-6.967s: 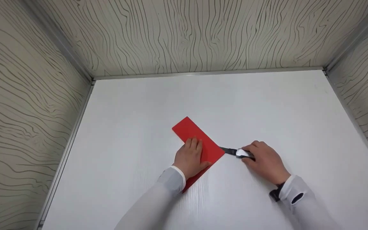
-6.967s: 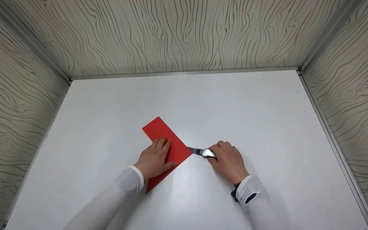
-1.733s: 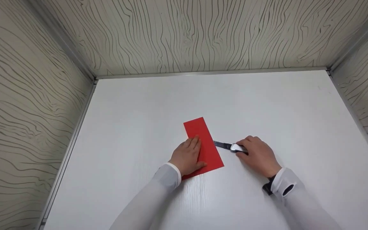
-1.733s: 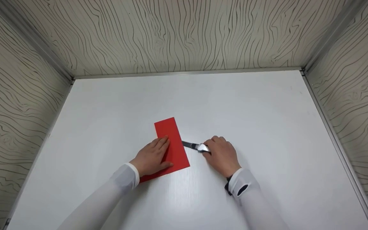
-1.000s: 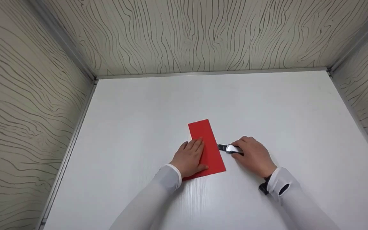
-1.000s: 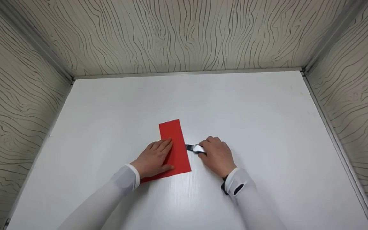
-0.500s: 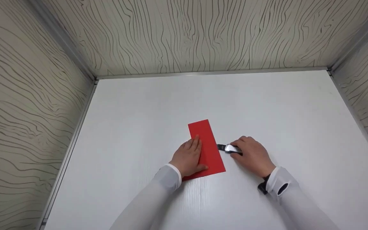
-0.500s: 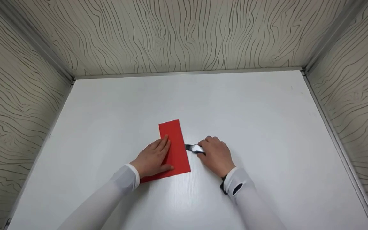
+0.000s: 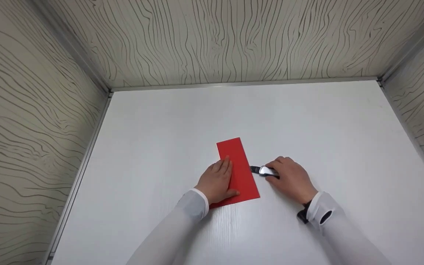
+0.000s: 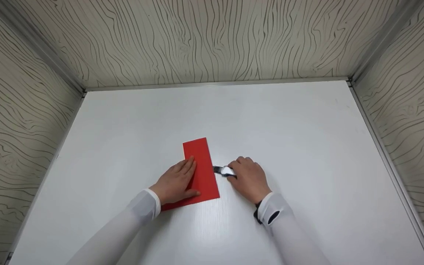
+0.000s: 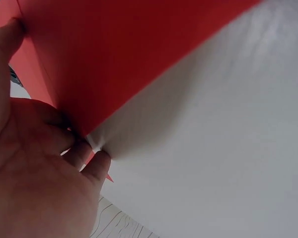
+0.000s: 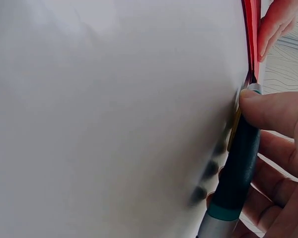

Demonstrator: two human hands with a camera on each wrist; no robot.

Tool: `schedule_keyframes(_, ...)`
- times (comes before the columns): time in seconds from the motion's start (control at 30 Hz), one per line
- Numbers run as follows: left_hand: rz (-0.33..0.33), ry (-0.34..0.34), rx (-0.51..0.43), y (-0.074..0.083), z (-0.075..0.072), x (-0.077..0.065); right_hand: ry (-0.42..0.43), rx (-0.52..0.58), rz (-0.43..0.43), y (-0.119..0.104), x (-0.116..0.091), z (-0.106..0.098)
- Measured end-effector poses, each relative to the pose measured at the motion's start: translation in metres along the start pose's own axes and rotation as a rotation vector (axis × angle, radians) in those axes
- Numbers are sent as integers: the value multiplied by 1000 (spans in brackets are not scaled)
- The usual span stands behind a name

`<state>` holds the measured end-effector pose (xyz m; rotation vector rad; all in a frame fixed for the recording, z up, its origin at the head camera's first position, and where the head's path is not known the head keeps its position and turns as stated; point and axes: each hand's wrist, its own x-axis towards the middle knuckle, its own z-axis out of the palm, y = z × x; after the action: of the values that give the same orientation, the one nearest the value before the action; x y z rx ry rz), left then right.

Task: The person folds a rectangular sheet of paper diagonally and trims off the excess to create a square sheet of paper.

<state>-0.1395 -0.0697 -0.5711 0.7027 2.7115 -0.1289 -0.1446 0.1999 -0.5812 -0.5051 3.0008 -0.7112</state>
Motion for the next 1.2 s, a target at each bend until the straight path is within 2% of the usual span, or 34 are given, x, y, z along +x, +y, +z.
schedule_keyframes(0.27,0,-11,-16,-1,-1,0,40,23,49,10,-1,-7)
schedule_keyframes(0.6,-3,-3,-33,-2,-1,-1,26,22,51,14,-2,-6)
schedule_keyframes(0.93,8,-8,-4,-4,2,0,24,26,49,6,0,-5)
schedule_keyframes(1.2,5,-3,-45,-4,1,-1,-1,21,43,-3,9,0)
